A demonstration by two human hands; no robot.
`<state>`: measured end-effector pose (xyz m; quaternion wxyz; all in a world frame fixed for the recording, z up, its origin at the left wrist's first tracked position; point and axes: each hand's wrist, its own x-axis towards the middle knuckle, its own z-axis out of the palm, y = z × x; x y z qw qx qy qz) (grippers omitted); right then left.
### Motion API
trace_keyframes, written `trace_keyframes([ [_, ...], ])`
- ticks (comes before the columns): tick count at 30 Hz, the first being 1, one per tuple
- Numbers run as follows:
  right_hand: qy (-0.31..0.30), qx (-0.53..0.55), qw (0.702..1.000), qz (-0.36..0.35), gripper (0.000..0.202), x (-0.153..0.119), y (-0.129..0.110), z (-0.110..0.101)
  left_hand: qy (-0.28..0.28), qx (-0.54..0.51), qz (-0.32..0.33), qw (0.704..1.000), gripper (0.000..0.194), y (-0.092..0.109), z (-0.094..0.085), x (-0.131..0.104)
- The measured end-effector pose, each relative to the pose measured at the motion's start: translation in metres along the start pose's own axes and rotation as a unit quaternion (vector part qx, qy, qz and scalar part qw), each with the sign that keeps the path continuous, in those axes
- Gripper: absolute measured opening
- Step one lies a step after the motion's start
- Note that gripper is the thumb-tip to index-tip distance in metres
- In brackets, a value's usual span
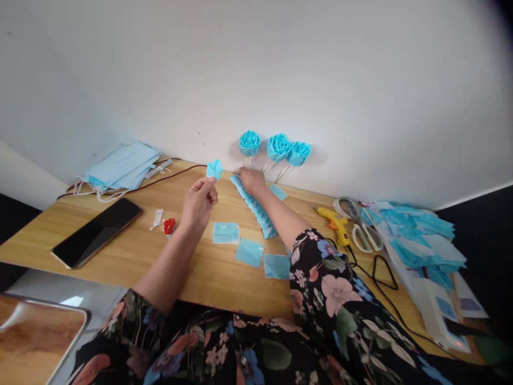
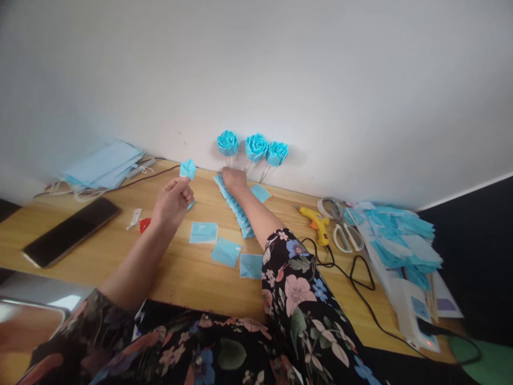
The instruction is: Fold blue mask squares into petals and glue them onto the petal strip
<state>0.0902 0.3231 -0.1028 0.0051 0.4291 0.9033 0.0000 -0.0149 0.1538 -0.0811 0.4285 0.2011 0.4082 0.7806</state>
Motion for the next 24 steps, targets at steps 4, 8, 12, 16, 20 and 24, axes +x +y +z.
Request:
trace_keyframes([
  [4,0.001,0.012,1.000,0.002,0.034,-0.001,0.001,-0.001,-0.003,0.003,0.005,1.000,0.027,-0.002,-0.002,0.002],
  [8,0.015,0.037,0.999,0.008,0.031,-0.005,0.002,-0.006,0.002,0.007,0.010,1.000,0.025,-0.004,-0.004,0.003],
  [12,0.059,0.083,0.995,-0.002,0.027,-0.027,0.017,-0.025,-0.001,0.013,0.017,1.000,0.026,-0.003,-0.003,0.002],
  [16,0.188,0.337,0.920,-0.071,0.014,-0.067,0.042,-0.050,-0.020,0.017,0.010,1.000,0.025,-0.002,0.000,-0.002],
  [20,0.243,0.482,0.837,-0.084,0.015,-0.110,0.059,-0.076,-0.038,0.038,0.016,0.998,0.025,-0.001,0.004,-0.004],
  [24,0.336,0.518,0.782,-0.088,0.019,-0.150,0.067,-0.109,-0.049,0.059,0.040,0.996,0.025,0.004,0.010,-0.006],
])
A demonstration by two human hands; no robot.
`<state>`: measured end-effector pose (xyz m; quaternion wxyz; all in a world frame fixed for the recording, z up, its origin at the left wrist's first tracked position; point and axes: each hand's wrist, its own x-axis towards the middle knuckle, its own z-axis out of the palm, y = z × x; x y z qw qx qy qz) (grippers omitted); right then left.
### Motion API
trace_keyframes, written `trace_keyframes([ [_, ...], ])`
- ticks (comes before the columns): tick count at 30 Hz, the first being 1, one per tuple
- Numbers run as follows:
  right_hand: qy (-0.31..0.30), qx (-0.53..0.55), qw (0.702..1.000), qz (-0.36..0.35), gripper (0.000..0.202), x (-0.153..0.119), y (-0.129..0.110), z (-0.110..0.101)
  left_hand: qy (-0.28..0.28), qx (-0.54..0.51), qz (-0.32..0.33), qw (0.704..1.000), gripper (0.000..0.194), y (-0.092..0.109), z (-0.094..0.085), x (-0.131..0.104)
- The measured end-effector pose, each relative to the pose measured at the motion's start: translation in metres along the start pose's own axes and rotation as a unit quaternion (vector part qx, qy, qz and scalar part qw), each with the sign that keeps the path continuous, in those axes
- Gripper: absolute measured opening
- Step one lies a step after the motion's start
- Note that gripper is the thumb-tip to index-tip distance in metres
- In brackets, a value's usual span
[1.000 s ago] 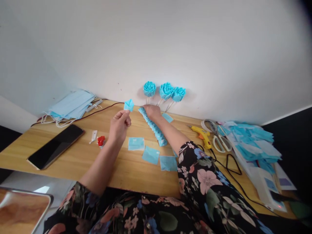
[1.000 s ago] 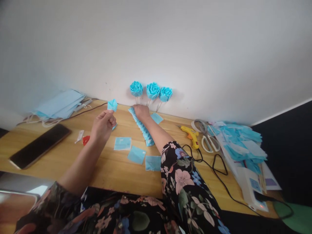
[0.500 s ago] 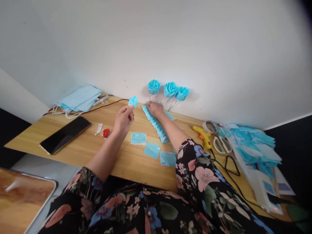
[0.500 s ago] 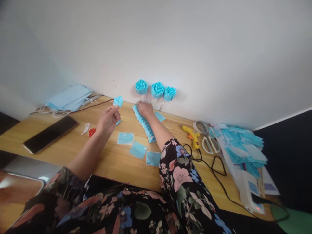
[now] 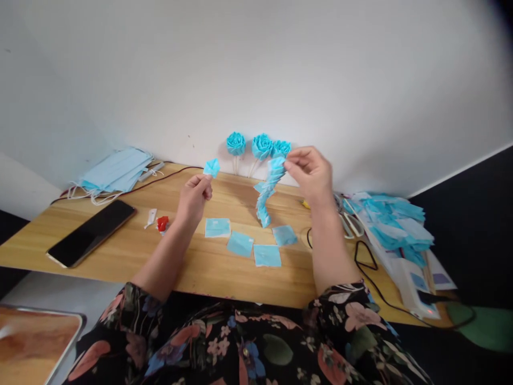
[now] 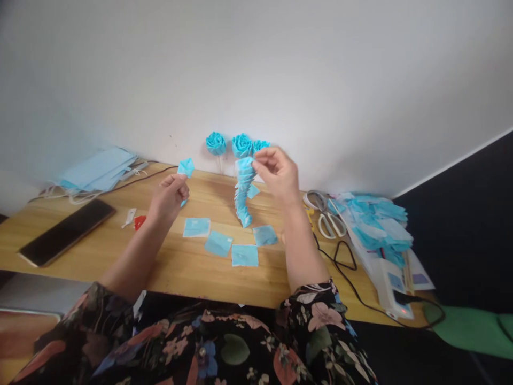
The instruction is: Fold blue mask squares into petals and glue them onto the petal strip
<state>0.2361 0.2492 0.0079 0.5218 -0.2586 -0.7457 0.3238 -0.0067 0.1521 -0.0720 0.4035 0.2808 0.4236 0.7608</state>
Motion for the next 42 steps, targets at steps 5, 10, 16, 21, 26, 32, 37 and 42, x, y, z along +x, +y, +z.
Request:
trace_keyframes([
  [5,0.132,0.009,0.987,-0.086,0.019,-0.017,-0.076,-0.037,-0.055,0.038,0.043,0.997,0.024,0.024,0.024,-0.003],
  [10,0.244,-0.011,0.963,-0.112,0.021,-0.057,-0.133,-0.051,-0.130,0.041,0.058,0.989,0.021,0.046,0.063,-0.004],
  [16,0.019,0.041,0.997,-0.069,0.032,-0.073,-0.125,-0.037,-0.198,0.045,0.051,0.978,0.021,0.049,0.102,-0.007],
  [21,-0.070,0.061,0.996,0.008,0.038,-0.045,-0.092,-0.025,-0.222,0.061,0.065,0.971,0.023,0.045,0.113,-0.010],
  [26,-0.069,0.095,0.993,0.033,0.045,-0.027,-0.061,-0.025,-0.224,0.094,0.058,0.968,0.022,0.042,0.112,-0.011],
  [32,-0.061,0.050,0.997,0.024,0.059,-0.023,-0.051,-0.026,-0.215,0.103,0.045,0.970,0.019,0.039,0.111,-0.012],
  [37,-0.051,0.017,0.998,0.012,0.062,-0.024,-0.051,-0.026,-0.219,0.116,0.049,0.968,0.020,0.041,0.111,-0.014],
  [42,-0.050,0.011,0.999,0.013,0.065,-0.024,-0.049,-0.026,-0.225,0.119,0.044,0.966,0.020,0.043,0.112,-0.015],
])
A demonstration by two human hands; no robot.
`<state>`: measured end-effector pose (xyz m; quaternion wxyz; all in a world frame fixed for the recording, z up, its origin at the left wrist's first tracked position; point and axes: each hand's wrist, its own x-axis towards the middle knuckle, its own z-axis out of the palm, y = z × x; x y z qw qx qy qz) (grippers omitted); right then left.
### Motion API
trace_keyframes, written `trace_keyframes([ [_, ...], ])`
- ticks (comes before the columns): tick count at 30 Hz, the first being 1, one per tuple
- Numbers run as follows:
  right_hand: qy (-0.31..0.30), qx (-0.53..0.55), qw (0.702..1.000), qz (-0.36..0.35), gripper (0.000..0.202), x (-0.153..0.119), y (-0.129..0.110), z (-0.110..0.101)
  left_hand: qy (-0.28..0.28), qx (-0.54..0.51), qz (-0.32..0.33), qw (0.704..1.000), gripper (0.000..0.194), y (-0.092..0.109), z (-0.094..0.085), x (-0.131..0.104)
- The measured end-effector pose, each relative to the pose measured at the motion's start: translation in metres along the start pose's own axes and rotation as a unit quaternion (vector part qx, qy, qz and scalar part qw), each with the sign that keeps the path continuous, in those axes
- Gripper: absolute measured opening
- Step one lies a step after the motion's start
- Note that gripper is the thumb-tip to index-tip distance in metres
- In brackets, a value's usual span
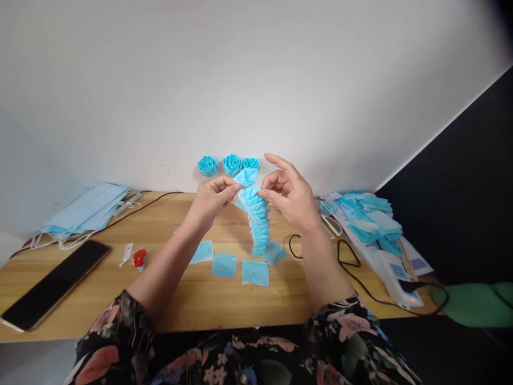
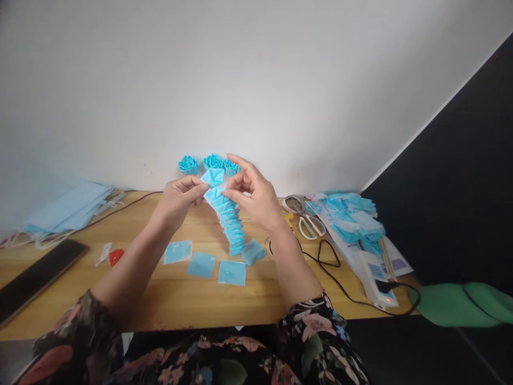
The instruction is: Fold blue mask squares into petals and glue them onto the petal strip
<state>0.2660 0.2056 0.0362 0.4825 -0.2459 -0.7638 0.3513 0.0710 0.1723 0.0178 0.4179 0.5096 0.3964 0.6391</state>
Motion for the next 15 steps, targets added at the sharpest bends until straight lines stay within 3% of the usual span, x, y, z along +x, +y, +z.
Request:
trace_keyframes([
  [15,0.027,-0.033,0.999,-0.020,0.060,0.0020,0.0002,-0.0003,-0.009,0.004,-0.012,1.000,0.017,0.0004,0.0010,-0.0009],
])
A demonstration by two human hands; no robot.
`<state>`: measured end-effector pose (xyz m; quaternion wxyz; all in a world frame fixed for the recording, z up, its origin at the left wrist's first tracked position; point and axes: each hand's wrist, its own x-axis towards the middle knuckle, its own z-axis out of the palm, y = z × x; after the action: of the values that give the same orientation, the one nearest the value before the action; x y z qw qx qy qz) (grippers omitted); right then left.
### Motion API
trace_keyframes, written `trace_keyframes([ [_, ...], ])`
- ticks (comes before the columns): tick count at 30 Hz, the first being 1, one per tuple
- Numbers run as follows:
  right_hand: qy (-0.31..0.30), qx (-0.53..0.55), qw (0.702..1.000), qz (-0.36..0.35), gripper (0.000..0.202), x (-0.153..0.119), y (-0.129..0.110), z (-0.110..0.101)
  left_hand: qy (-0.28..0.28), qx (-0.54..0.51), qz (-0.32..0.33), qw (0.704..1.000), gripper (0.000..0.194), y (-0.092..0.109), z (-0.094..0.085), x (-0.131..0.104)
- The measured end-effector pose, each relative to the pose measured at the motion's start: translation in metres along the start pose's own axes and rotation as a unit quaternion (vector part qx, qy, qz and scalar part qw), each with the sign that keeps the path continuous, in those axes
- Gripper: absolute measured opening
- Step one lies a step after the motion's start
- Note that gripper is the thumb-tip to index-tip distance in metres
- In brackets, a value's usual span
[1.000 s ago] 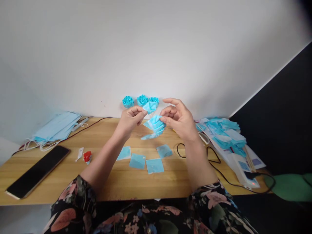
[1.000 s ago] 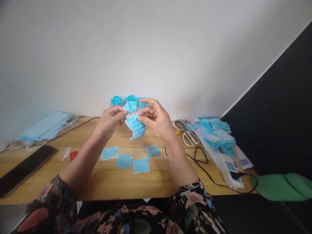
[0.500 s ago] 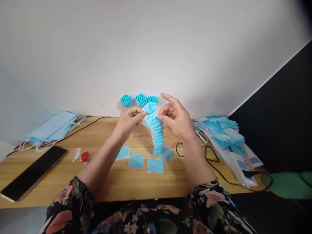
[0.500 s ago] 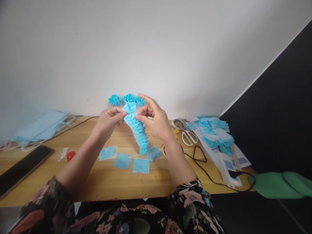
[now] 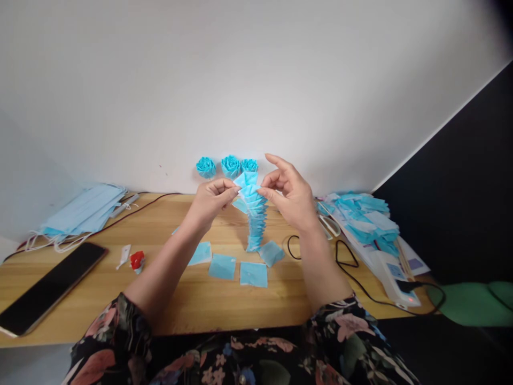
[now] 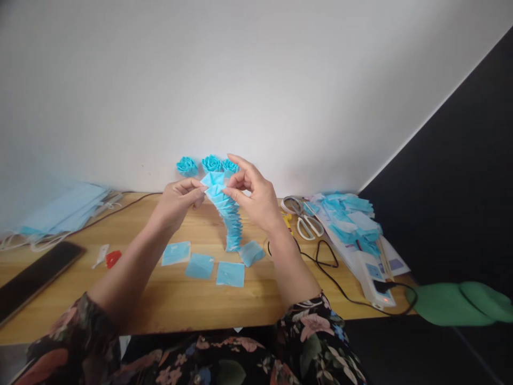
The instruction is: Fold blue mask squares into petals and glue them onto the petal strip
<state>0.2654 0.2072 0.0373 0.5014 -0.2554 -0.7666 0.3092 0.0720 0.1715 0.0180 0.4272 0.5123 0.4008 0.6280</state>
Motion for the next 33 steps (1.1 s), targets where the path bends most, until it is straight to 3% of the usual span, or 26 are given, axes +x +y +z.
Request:
trace_keyframes([
  [11,0.011,-0.001,1.000,0.002,0.059,0.0002,0.0022,0.0001,-0.006,0.010,0.000,1.000,0.017,0.0009,0.0001,-0.0004],
  [23,0.015,-0.034,0.999,-0.013,0.058,0.0005,0.0024,-0.0004,-0.056,0.025,0.004,0.998,0.022,0.0019,-0.0044,-0.0027],
  [29,0.017,-0.021,1.000,-0.007,0.057,0.0000,0.0001,-0.0002,-0.079,0.026,0.033,0.996,0.040,-0.0009,-0.0065,-0.0026],
  [33,0.013,-0.021,1.000,-0.008,0.058,-0.0003,-0.0019,-0.0001,-0.078,0.026,0.022,0.996,0.038,0.0001,-0.0053,-0.0029],
])
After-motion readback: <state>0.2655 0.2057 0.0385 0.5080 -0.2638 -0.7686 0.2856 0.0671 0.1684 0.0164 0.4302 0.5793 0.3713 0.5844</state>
